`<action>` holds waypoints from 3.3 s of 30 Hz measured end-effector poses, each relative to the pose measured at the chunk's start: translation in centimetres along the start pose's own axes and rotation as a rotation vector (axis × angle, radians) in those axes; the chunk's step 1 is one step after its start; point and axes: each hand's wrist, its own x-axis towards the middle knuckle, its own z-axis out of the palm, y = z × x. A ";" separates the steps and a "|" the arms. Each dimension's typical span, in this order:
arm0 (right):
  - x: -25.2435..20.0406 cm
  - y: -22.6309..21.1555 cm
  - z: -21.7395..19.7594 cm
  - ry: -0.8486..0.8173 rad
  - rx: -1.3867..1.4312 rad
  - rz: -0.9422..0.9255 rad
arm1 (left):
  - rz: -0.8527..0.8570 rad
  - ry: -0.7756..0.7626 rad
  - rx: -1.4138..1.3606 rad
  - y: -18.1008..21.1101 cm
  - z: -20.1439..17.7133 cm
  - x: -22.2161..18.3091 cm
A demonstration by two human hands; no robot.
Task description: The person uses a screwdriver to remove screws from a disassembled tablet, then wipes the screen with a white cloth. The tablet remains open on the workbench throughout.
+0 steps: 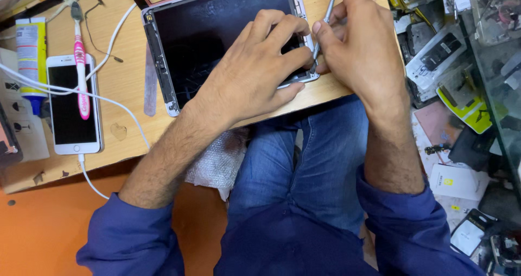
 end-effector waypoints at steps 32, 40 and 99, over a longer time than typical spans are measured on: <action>0.5 -0.7 -0.6 -0.056 -0.083 0.024 | 0.018 0.055 -0.049 -0.4 0.5 -0.4; 1.1 -0.9 -1.1 -0.127 -0.075 0.108 | 0.073 0.020 -0.057 -0.9 0.2 0.1; -1.1 0.6 -0.6 0.061 0.033 0.085 | 0.054 0.101 -0.029 -0.9 1.6 -0.6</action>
